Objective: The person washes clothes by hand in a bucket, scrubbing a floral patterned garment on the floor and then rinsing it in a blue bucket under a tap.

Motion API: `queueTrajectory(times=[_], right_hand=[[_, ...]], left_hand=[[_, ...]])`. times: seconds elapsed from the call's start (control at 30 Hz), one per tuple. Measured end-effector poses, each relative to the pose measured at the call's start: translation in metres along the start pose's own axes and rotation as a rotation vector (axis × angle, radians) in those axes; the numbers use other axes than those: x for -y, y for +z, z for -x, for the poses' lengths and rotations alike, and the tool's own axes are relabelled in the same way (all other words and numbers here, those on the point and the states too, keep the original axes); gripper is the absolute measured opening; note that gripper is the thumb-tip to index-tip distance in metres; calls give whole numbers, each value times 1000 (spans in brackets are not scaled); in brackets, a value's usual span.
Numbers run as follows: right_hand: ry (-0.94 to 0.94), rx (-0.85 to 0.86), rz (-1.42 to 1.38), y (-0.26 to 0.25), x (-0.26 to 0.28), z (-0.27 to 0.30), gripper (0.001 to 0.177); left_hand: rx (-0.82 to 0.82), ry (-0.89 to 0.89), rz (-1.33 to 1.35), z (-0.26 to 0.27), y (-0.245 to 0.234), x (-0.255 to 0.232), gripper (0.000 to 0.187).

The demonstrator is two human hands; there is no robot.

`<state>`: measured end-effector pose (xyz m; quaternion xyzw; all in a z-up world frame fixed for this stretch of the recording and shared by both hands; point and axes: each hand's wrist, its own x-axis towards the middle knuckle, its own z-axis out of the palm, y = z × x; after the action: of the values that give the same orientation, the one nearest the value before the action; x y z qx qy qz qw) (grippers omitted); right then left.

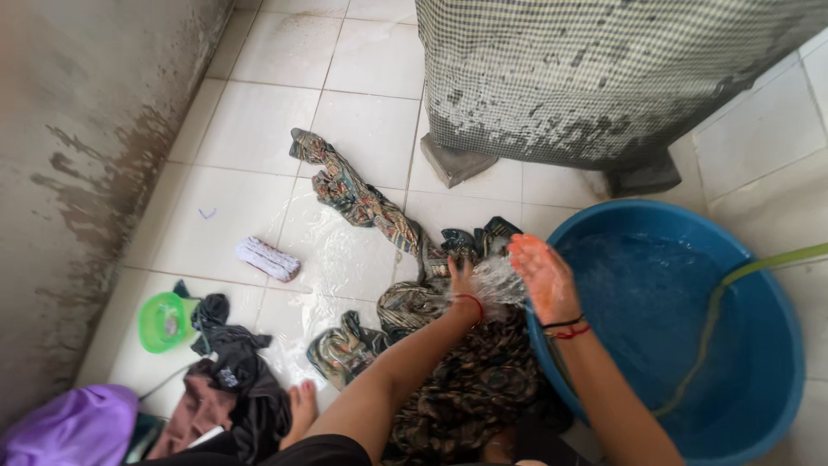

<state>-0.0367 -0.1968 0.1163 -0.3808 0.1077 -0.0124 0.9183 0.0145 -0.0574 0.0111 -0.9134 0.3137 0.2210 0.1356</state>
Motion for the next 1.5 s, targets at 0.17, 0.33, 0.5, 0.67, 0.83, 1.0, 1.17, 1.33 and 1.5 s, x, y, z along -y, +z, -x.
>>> queueTrajectory(times=[0.17, 0.33, 0.5, 0.67, 0.83, 1.0, 1.17, 1.33, 1.5], right_hand=[[-545, -538, 1098, -114, 34, -2, 21], [-312, -1129, 1639, -226, 62, 43, 23], [32, -632, 300, -167, 17, -4, 33], [-259, 48, -352, -69, -26, 1, 35], [-188, 176, 270, -24, -64, -12, 29], [-96, 34, 1124, -19, -111, -17, 26], [-58, 23, 1306, -44, -175, -45, 42], [51, 66, 1738, -56, -198, -62, 64], [-77, 156, 1952, -57, -180, -35, 47]], left_hand=[[-162, -176, 494, 0, -23, 35, 109], [140, -40, 625, -29, -8, 30, 99], [-57, 112, 436, -52, 66, -8, 54], [46, 97, 557, -49, 70, -7, 63], [-359, 251, 737, -24, 73, 4, 59], [-993, -194, 778, -4, 108, 41, 61], [-411, -468, 1328, -3, 120, 95, 68], [-555, -370, 1322, 33, 147, 118, 37], [-946, -1030, 2271, 103, 192, 152, 31]])
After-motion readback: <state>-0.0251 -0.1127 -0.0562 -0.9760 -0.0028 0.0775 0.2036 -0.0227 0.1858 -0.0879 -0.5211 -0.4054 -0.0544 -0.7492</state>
